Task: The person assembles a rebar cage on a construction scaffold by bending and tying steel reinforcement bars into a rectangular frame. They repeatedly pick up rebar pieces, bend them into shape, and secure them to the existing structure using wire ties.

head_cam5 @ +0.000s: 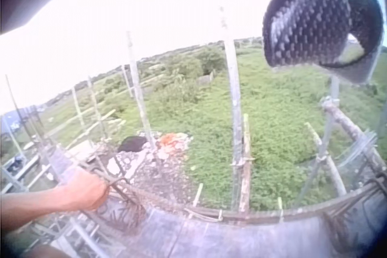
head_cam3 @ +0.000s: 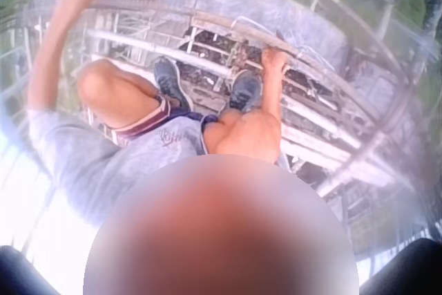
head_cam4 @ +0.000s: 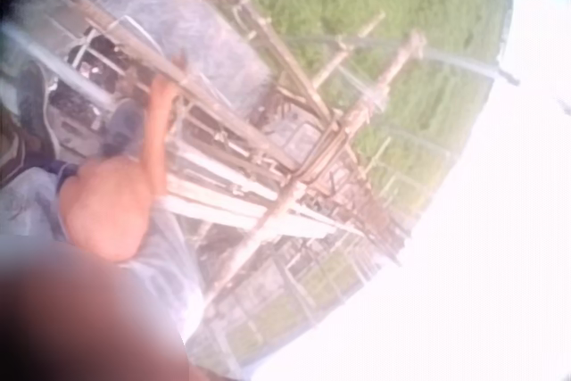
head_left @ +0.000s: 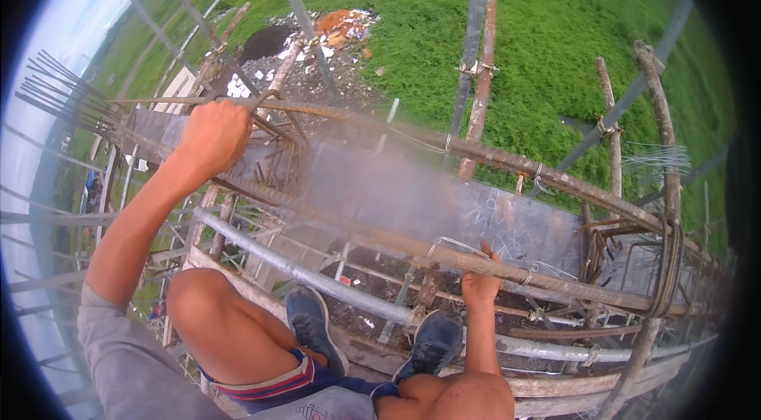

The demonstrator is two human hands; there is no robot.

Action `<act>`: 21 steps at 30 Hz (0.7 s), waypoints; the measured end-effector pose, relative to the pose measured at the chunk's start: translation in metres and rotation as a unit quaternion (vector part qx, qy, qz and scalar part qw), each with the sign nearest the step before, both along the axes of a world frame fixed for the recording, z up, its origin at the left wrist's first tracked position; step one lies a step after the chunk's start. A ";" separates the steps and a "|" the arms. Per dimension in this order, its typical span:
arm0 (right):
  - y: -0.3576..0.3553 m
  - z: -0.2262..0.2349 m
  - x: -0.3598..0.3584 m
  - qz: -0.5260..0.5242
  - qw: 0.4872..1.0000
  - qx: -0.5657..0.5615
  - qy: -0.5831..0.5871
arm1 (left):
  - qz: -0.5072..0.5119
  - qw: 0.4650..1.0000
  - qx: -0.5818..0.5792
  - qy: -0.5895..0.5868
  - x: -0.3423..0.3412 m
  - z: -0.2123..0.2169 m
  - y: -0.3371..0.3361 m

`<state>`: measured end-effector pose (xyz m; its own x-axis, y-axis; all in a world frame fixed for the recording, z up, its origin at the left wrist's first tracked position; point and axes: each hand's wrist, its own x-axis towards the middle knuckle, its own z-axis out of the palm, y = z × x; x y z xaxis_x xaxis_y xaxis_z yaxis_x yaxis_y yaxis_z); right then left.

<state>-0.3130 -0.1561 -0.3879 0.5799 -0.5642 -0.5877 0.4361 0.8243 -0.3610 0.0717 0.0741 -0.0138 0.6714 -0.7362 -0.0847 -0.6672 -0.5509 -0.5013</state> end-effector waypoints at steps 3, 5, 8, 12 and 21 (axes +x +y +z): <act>0.017 0.015 0.027 0.118 0.993 -0.025 -0.017 | 0.023 0.989 -0.087 0.115 -0.029 0.019 -0.039; 0.037 0.026 0.059 0.235 0.969 -0.075 -0.011 | 0.044 0.958 -0.151 0.241 -0.052 0.029 -0.068; 0.067 0.045 0.106 0.387 0.914 -0.121 -0.022 | 0.070 0.899 -0.208 0.380 -0.088 0.041 -0.120; 0.079 0.063 0.116 0.271 0.950 0.059 -0.144 | 0.140 0.780 -0.268 0.548 -0.114 0.042 -0.168; 0.099 0.052 0.099 0.285 0.936 0.204 -0.042 | 0.163 0.747 -0.288 0.577 -0.114 0.001 -0.172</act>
<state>-0.2142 -0.0574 -0.3359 0.7721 0.1123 -0.6255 -0.1043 0.9933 0.0495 -0.0422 -0.0982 -0.0125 0.5484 -0.6869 -0.4769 -0.2556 -0.6807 0.6865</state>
